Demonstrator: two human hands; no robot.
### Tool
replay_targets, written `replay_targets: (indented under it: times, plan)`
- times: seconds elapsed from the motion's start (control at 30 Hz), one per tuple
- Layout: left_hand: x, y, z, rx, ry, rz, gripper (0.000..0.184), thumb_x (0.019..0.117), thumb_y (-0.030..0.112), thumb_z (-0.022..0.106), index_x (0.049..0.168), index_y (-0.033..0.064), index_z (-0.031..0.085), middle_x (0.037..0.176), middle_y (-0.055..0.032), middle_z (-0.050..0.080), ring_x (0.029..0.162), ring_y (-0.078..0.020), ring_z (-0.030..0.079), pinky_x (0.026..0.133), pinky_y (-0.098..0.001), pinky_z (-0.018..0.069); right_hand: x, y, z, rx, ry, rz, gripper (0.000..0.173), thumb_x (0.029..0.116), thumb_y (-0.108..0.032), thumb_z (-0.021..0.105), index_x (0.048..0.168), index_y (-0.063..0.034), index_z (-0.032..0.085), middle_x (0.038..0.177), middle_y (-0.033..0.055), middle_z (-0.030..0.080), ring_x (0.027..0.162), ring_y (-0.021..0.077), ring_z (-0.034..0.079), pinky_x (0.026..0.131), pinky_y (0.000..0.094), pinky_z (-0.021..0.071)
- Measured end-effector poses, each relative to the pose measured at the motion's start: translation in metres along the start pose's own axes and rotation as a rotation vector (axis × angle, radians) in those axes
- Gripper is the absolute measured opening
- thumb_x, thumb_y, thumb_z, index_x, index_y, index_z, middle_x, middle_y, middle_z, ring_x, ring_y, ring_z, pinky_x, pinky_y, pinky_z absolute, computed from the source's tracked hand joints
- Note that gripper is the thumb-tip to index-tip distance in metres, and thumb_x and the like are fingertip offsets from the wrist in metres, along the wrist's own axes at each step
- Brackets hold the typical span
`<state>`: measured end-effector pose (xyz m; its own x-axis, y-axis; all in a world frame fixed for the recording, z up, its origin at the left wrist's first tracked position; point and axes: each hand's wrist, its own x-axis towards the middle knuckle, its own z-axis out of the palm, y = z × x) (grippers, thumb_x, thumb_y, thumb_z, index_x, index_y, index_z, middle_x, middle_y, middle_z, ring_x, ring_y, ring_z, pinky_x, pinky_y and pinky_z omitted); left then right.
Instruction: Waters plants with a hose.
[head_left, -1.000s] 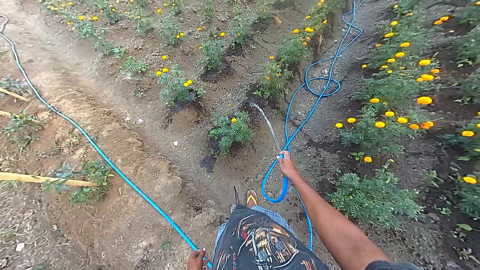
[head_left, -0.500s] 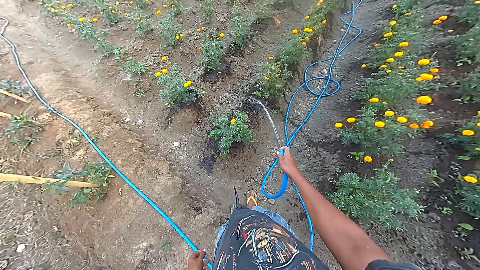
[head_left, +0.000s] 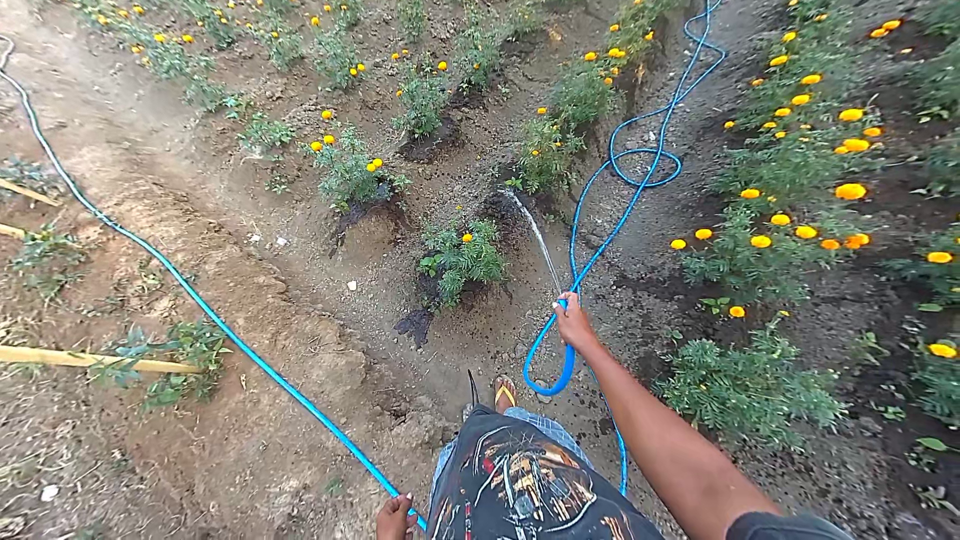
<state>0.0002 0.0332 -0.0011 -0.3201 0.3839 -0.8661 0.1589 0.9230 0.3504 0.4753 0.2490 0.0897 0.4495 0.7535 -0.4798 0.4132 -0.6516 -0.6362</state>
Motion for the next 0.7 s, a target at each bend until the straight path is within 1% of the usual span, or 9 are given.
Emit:
replay_targets:
  times: [0.1,0.2,0.27,0.37,0.47,0.6,0.7]
  plan:
    - [-0.001,-0.001,0.000,0.001,-0.002,0.005,0.031,0.1058,0.015,0.058,0.126,-0.0084,0.058,0.112,-0.0250,0.066,0.085,-0.0258,0.066,0.075,-0.0412,0.0550,-0.001,0.004,0.002,0.001,-0.009,0.010,0.039,0.1122,-0.023,0.041,0.148,-0.0068,0.037,0.108,0.0227,0.065,0.082,0.0328,0.068,0.075,0.0485,0.0556]
    - [-0.002,0.000,-0.001,-0.007,-0.005,0.003,0.031,0.1055,0.014,0.059,0.126,-0.0089,0.058,0.114,-0.0264,0.066,0.088,-0.0282,0.067,0.076,-0.0437,0.0555,-0.003,0.003,0.001,-0.010,-0.020,0.017,0.039,0.1126,-0.024,0.040,0.148,-0.0076,0.036,0.109,0.0229,0.065,0.084,0.0332,0.069,0.076,0.0488,0.0554]
    - [-0.002,0.001,-0.001,-0.004,0.001,0.005,0.030,0.1053,0.015,0.059,0.125,-0.0084,0.059,0.112,-0.0256,0.066,0.086,-0.0274,0.067,0.075,-0.0427,0.0555,-0.003,0.001,0.001,-0.015,-0.016,0.021,0.039,0.1127,-0.024,0.039,0.148,-0.0081,0.036,0.109,0.0230,0.065,0.084,0.0339,0.068,0.076,0.0490,0.0553]
    - [-0.001,0.002,-0.001,0.007,0.002,0.011,0.030,0.1053,0.015,0.059,0.124,-0.0084,0.059,0.111,-0.0252,0.066,0.085,-0.0271,0.067,0.074,-0.0425,0.0556,-0.002,-0.001,0.001,-0.021,-0.007,0.008,0.039,0.1125,-0.024,0.040,0.148,-0.0079,0.037,0.111,0.0233,0.065,0.089,0.0353,0.069,0.079,0.0499,0.0555]
    - [-0.002,0.004,-0.003,0.018,-0.010,0.014,0.032,0.1057,0.016,0.059,0.126,-0.0088,0.058,0.114,-0.0265,0.066,0.089,-0.0293,0.068,0.077,-0.0444,0.0561,-0.002,-0.001,0.002,-0.017,-0.009,0.014,0.040,0.1125,-0.024,0.040,0.149,-0.0082,0.036,0.112,0.0237,0.065,0.090,0.0358,0.069,0.080,0.0508,0.0554]
    - [-0.004,0.007,-0.006,0.035,-0.020,-0.001,0.033,0.1066,0.016,0.057,0.129,-0.0082,0.057,0.118,-0.0262,0.064,0.092,-0.0281,0.067,0.080,-0.0432,0.0551,-0.004,0.003,0.009,-0.021,-0.023,0.032,0.040,0.1124,-0.025,0.040,0.149,-0.0088,0.036,0.112,0.0239,0.065,0.086,0.0353,0.069,0.076,0.0503,0.0559]
    - [-0.005,0.009,-0.007,0.038,-0.021,0.010,0.034,0.1064,0.016,0.057,0.129,-0.0098,0.057,0.119,-0.0279,0.064,0.094,-0.0304,0.067,0.081,-0.0451,0.0557,-0.007,0.006,0.012,-0.015,-0.032,0.035,0.040,0.1123,-0.023,0.041,0.148,-0.0074,0.037,0.116,0.0252,0.065,0.094,0.0374,0.070,0.082,0.0522,0.0552]
